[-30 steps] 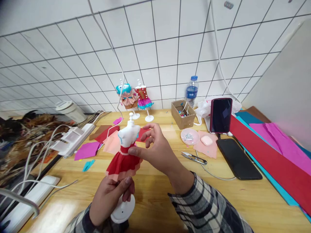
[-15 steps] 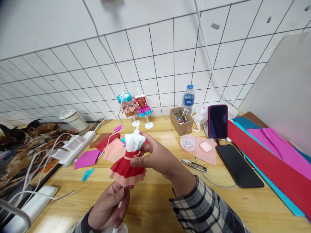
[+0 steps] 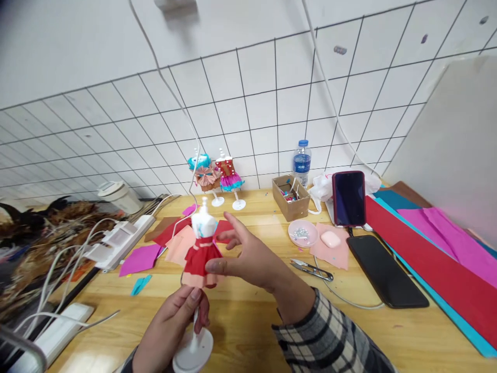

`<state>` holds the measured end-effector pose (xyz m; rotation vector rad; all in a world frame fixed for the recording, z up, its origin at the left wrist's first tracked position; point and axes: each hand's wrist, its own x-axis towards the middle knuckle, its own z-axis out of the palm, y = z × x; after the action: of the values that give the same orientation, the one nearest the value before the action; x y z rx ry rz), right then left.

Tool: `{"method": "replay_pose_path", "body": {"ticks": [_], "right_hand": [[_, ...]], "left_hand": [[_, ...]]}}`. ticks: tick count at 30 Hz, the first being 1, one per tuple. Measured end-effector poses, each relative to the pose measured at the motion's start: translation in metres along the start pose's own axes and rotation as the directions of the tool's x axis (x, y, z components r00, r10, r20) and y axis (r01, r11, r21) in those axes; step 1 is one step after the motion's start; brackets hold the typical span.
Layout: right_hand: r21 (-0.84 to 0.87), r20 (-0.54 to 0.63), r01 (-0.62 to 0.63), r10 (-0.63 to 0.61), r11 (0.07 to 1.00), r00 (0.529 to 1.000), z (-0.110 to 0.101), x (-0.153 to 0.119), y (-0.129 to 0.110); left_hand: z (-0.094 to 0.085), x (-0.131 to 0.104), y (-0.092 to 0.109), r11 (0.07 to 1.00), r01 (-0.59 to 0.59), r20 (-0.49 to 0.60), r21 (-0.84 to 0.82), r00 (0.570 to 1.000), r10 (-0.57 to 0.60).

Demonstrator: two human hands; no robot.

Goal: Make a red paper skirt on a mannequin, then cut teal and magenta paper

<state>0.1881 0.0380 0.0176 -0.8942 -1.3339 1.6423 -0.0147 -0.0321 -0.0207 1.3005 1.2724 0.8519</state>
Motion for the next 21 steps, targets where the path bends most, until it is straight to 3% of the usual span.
{"method": "replay_pose_path", "body": {"ticks": [4, 10, 16, 21], "right_hand": [[-0.007, 0.021, 0.052, -0.052, 0.999, 0.998, 0.001, -0.002, -0.003], [0.178, 0.071, 0.054, -0.067, 0.983, 0.995, 0.01, -0.002, -0.004], [0.139, 0.011, 0.097, -0.099, 0.986, 0.995, 0.011, -0.005, -0.006], [0.155, 0.047, 0.072, -0.08, 0.985, 0.996, 0.011, -0.004, -0.005]], "left_hand": [[0.005, -0.009, -0.004, 0.981, 0.003, 0.098, -0.192, 0.995, 0.016], [0.01, -0.012, 0.0, 0.977, 0.012, 0.169, -0.212, 0.985, 0.025], [0.011, -0.014, 0.002, 0.989, 0.002, 0.107, -0.149, 0.994, 0.014], [0.013, -0.018, 0.003, 0.991, -0.002, 0.079, -0.136, 0.997, 0.013]]}}
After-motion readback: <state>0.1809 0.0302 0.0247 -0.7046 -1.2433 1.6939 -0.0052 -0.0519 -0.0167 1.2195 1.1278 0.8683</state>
